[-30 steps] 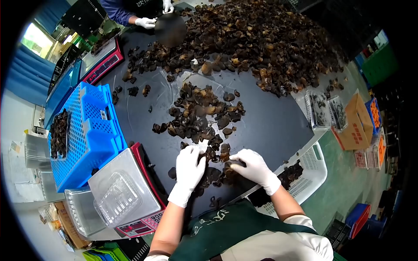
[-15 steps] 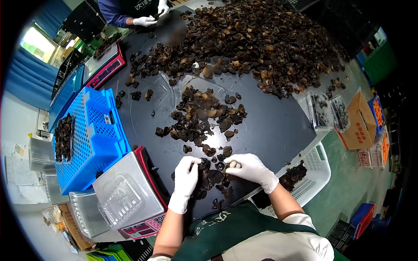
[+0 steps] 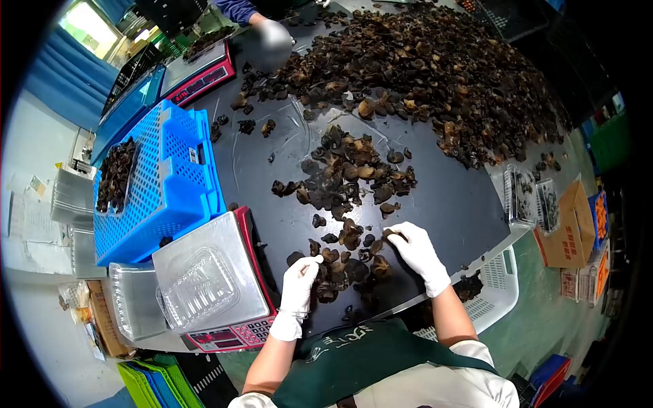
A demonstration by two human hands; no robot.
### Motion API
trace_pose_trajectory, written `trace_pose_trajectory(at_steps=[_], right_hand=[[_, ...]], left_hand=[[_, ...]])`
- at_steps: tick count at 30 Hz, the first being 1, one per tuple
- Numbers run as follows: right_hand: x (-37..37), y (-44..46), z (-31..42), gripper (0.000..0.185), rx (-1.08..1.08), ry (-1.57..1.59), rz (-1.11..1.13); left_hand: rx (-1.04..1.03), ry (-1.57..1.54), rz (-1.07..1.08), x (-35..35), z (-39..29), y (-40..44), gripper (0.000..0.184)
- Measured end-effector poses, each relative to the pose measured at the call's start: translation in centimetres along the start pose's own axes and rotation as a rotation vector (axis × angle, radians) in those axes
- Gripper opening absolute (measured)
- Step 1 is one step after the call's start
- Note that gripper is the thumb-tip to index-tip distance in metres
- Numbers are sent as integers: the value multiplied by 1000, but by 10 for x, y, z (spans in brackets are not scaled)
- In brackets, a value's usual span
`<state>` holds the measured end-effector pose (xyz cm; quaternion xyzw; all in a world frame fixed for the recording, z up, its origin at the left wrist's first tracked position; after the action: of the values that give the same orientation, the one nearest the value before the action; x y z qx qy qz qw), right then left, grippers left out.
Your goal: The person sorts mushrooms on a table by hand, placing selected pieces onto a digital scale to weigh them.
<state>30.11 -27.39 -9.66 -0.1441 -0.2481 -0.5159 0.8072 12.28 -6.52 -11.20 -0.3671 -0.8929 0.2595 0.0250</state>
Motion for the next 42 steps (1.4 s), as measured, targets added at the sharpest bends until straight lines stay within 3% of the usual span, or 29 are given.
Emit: trace_pose_trajectory(at_steps=[1, 3, 5, 7, 10, 11, 13, 14, 16, 17, 19, 21, 22, 23, 27, 29, 31, 32, 33, 36, 39, 42], right_hand=[[5, -2, 4, 15, -42, 35, -5], [15, -7, 13, 16, 104, -150, 23], [15, -11, 21, 22, 269, -163, 186], [10, -15, 39, 28, 207, -50, 348], [-12, -1, 37, 36, 336, -57, 165], [-21, 6, 37, 37, 360, -100, 110], [-43, 13, 42, 62, 424, -226, 53], [-58, 14, 36, 66, 474, -327, 9], [-76, 18, 33, 69, 509, -400, 24], [-79, 17, 32, 48, 585, -337, -41], [-79, 12, 31, 22, 536, -274, 106], [-70, -7, 36, 15, 592, -179, 83], [-62, -17, 40, 9, 654, -87, 47], [-54, -27, 39, 15, 645, -128, 172], [-22, -47, 39, 24, 537, -20, 266], [-8, -39, 31, 35, 536, 25, 126], [1, -38, 19, 86, 501, -176, 125], [1, -39, 17, 98, 463, -250, 206], [0, -40, 15, 110, 424, -323, 287], [-10, -49, 18, 119, 457, -462, 511], [-29, -52, 15, 114, 570, -347, 402], [-48, -37, 33, 104, 630, -224, 331]], left_hand=[[0, -4, 2, -3, -1, -1, 15], [-198, 262, -61, -10, -8, -8, 11], [-330, 490, 73, -13, -7, -8, 14], [-718, 742, 38, -26, -22, -8, 12], [-883, 817, -158, -41, -39, 11, 17], [-909, 899, -158, -41, -36, 24, 37], [-964, 1084, -205, -53, -36, 40, 56], [-936, 1194, -176, -52, -25, 52, 67], [-946, 1299, -163, -53, -14, 56, 52], [-961, 1290, -133, -50, -10, 55, 44], [-921, 1228, -1, -41, -7, 44, 22], [-826, 1216, 155, -32, -3, 20, 23], [-889, 1213, 148, -29, -5, 5, 26], [-952, 1207, 142, -28, -8, -11, 28], [-971, 945, 121, -8, -17, -48, 48], [-878, 958, 3, 5, -10, -65, 82], [-698, 1019, -26, 9, -4, -74, 106], [-627, 1131, -20, 13, 7, -75, 124], [-576, 1204, -18, 14, 14, -77, 129], [-533, 1267, -43, 12, 27, -74, 131], [-608, 1221, -153, 9, 36, -51, 131], [-711, 1056, -203, -6, 29, -27, 115]])
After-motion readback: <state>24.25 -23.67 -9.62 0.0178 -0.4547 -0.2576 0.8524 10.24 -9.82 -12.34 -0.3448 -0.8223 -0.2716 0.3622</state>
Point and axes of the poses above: each hand's wrist, its own y-axis towards the middle knuckle, its own x-axis out of the back of the hand, z = x × y, the point moved 2 cm from there along y, towards the middle knuckle, and after that the axes turned 11 degrees about -z, right-handed, at the moved point
